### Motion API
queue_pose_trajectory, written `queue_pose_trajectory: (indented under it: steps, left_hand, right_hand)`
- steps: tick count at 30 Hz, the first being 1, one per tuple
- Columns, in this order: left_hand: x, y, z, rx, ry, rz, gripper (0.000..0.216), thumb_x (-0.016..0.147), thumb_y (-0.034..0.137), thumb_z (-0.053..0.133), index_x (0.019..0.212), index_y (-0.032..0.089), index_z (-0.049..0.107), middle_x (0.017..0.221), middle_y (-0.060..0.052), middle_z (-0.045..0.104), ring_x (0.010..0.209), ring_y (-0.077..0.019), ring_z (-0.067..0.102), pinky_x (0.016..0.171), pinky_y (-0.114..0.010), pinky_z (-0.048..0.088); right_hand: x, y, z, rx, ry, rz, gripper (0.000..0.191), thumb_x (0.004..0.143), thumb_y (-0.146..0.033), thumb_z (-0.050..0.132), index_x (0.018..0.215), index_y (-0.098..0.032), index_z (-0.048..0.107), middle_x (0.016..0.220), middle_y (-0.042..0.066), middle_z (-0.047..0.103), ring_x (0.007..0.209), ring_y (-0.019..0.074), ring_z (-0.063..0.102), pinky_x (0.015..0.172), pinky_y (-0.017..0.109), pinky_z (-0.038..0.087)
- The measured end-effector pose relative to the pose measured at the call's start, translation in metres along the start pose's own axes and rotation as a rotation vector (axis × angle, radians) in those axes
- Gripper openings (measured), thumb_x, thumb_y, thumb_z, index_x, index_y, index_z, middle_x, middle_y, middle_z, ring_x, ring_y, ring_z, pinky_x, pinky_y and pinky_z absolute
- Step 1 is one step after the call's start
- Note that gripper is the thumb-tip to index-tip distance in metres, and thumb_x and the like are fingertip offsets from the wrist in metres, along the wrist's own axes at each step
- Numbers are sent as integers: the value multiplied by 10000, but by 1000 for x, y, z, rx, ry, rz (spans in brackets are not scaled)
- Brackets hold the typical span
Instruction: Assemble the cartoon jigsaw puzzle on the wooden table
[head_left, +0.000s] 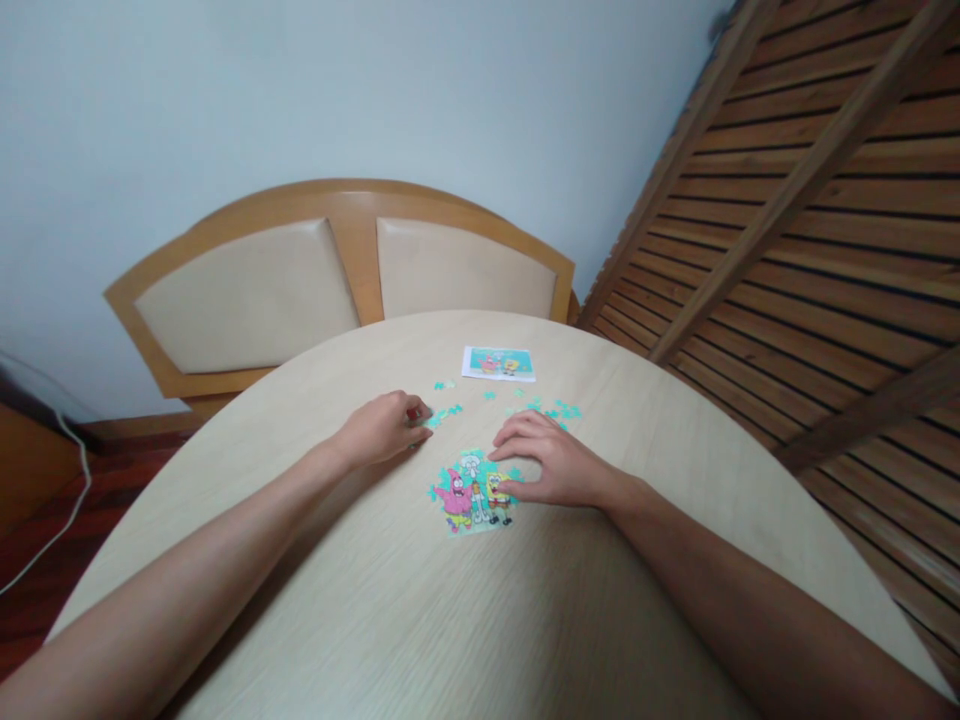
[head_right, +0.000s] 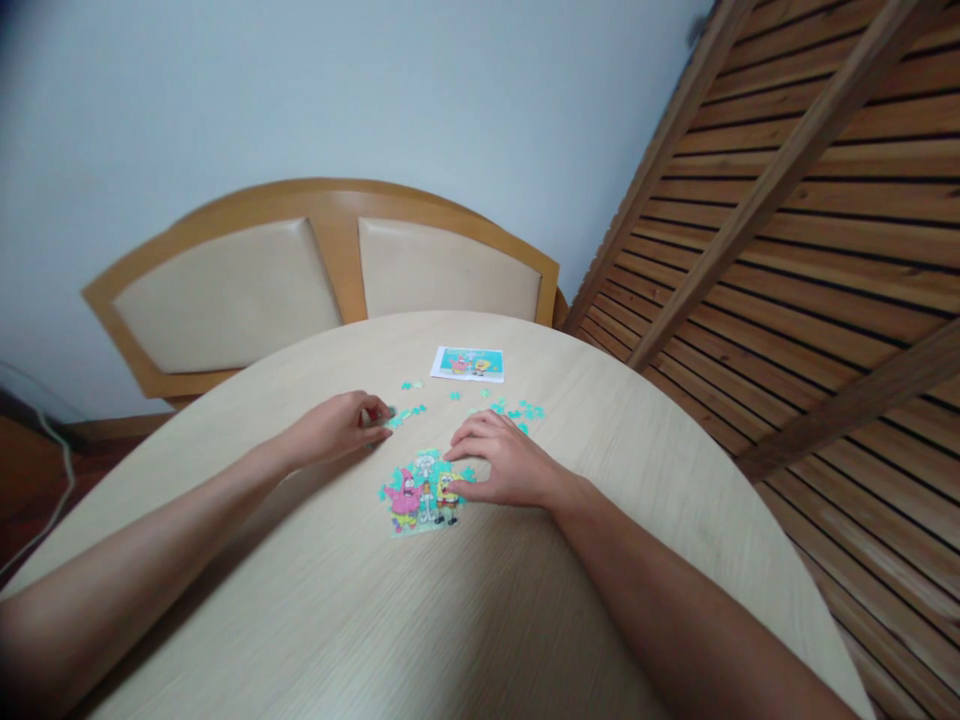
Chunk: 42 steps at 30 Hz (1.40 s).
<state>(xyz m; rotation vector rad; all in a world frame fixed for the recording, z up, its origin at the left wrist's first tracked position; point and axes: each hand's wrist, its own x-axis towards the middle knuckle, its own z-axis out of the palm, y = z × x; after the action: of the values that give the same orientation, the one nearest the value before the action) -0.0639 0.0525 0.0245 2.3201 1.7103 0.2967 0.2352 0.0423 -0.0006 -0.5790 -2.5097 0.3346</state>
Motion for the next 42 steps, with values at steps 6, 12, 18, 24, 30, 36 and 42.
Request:
queue_pose_trajectory:
  steps: [6,12,18,24,30,36,42]
  left_hand:
    - [-4,12,13,44,148,101,312,896,413,623,1078,182,726,1050,-113,685,918,-249,649,829,-362,518]
    - [-7,21,23,92,231,225,265,950,328,580,1114,187,732,1107,-120,667,1020,-274,608,938,-429,508]
    - [-5,23,31,73,254,362,292,979,334,554,1197,179,671,1237,-111,668,1139,-272,590,1021,-455,483]
    - [-6,28,34,25,153,478,336,1020,339,481,1278,179,625,1343,-115,642,1251,-277,549,1082,-487,435]
    - [-13,40,30,-103,49,646,285,1029,282,453,1265,233,605,1359,-70,634,1281,-257,521,1102,-463,418]
    - [-19,44,26,-195,16,770,333,967,341,556,1263,195,595,1219,-112,669,1154,-253,600,1051,-420,442]
    - [-21,43,26,-147,-6,831,356,914,430,641,1203,223,676,1236,-114,672,1156,-279,605,1036,-441,444]
  right_hand:
    - [0,-1,0,-2,3,2,297,828,-447,761,1044,-245,745,1060,68,702,1064,241,596,983,439,459]
    - [1,-1,0,-1,5,-1,295,833,-450,755,1033,-234,743,1055,69,704,1049,236,601,972,435,466]
    - [0,0,1,4,12,-1,291,826,-441,763,1031,-236,745,1060,70,702,1057,238,600,977,436,465]
    - [0,-1,0,-2,4,31,255,849,-412,742,1040,-244,738,1069,68,710,1067,246,601,985,443,465]
    - [1,1,2,-28,65,121,257,940,-208,576,1169,-236,688,1120,71,722,1108,242,595,1005,453,465]
    - [-1,5,6,-24,29,147,350,910,-125,538,1218,-222,672,1220,67,709,1204,248,564,1061,469,450]
    - [-2,8,8,-31,111,226,311,889,-198,622,1198,-206,658,1141,91,711,1119,257,595,1000,464,482]
